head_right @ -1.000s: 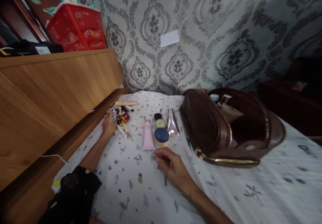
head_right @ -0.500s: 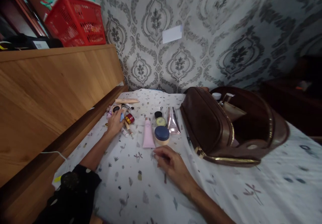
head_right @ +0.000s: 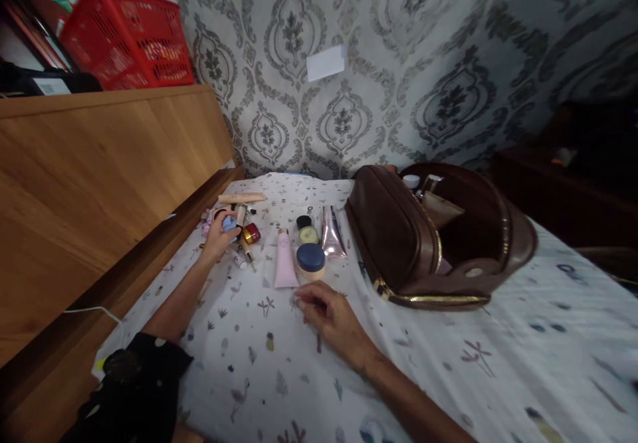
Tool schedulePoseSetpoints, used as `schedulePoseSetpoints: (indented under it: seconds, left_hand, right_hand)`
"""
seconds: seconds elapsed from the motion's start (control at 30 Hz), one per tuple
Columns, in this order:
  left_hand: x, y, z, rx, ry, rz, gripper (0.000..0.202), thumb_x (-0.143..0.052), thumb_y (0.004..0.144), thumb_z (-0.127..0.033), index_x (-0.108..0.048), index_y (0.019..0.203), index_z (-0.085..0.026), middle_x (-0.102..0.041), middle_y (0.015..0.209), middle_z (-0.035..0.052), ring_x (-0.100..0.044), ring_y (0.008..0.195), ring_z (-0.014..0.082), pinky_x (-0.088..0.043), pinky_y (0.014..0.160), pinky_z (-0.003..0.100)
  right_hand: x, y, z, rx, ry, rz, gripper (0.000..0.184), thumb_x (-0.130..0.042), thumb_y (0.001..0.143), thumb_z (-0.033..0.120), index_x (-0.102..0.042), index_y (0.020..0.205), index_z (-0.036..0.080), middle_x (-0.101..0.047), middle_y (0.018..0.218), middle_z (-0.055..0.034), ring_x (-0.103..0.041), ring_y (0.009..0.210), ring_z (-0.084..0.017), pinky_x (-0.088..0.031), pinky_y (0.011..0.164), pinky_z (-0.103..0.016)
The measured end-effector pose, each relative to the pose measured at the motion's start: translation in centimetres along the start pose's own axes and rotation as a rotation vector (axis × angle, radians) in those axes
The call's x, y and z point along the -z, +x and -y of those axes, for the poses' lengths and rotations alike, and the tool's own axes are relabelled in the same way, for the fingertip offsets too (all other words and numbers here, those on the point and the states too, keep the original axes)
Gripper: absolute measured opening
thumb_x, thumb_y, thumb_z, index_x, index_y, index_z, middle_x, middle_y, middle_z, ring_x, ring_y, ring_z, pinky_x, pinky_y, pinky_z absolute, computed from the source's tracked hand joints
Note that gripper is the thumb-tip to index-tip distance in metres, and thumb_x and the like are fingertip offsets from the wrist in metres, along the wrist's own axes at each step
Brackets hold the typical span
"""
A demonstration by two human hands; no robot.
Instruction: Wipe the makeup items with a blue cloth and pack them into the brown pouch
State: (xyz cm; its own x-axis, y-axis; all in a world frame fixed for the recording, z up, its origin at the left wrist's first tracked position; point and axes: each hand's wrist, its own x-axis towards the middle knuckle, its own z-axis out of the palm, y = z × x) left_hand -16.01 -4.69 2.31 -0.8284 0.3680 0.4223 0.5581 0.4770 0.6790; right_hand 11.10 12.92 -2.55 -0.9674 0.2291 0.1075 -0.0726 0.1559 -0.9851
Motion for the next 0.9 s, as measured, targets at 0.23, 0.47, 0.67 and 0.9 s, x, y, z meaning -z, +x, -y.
schedulePoseSetpoints:
  seconds: [0.23, 0.47, 0.67, 0.9]
  left_hand:
    - [-0.5, -2.4, -5.1, 0.078, -0.275, 0.175, 0.044, -0.061, 0.069, -0.033, -0.057, 0.111, -0.019, -0.060, 0.082, -0.0011, -0.061, 0.074, 0.0175, -0.049, 0.066, 0.027]
    - [-2.2, -7.6, -10.1, -0.015, -0.345, 0.272, 0.045, -0.064, 0.075, -0.040, -0.056, 0.116, -0.023, -0.064, 0.109, 0.0040, -0.062, 0.099, 0.0226, -0.051, 0.085, 0.033]
    - [-4.2, -12.1, -11.7, -0.202, -0.220, 0.332, 0.046, -0.058, 0.086, -0.043, -0.050, 0.127, -0.024, -0.061, 0.125, 0.0103, -0.060, 0.115, 0.0267, -0.052, 0.091, 0.039]
    - [-4.2, -11.7, -11.6, -0.251, -0.132, 0.275, 0.035, -0.051, 0.090, -0.048, -0.056, 0.113, -0.022, -0.067, 0.106, 0.0066, -0.064, 0.092, 0.0229, -0.053, 0.079, 0.034]
  right_hand:
    - [-0.3, -0.3, 0.4, -0.048, 0.081, -0.006, 0.037, -0.068, 0.082, 0.047, -0.065, 0.104, 0.017, -0.064, 0.089, -0.0046, -0.064, 0.076, -0.016, -0.057, 0.068, -0.031]
    - [-0.5, -0.3, -0.3, 0.015, 0.292, -0.014, 0.064, -0.066, 0.079, 0.063, -0.055, 0.126, 0.020, -0.059, 0.102, -0.0067, -0.065, 0.087, -0.018, -0.057, 0.064, -0.029]
    - [-0.7, -0.5, 0.9, -0.028, 0.593, 0.042, 0.081, -0.063, 0.075, 0.075, -0.041, 0.136, 0.026, -0.060, 0.105, -0.0056, -0.066, 0.090, -0.019, -0.058, 0.069, -0.033]
    - [-0.3, -0.4, 1.5, -0.068, 0.658, 0.048, 0.072, -0.074, 0.069, 0.069, -0.045, 0.119, 0.026, -0.065, 0.087, 0.0019, -0.066, 0.060, -0.012, -0.048, 0.050, -0.021]
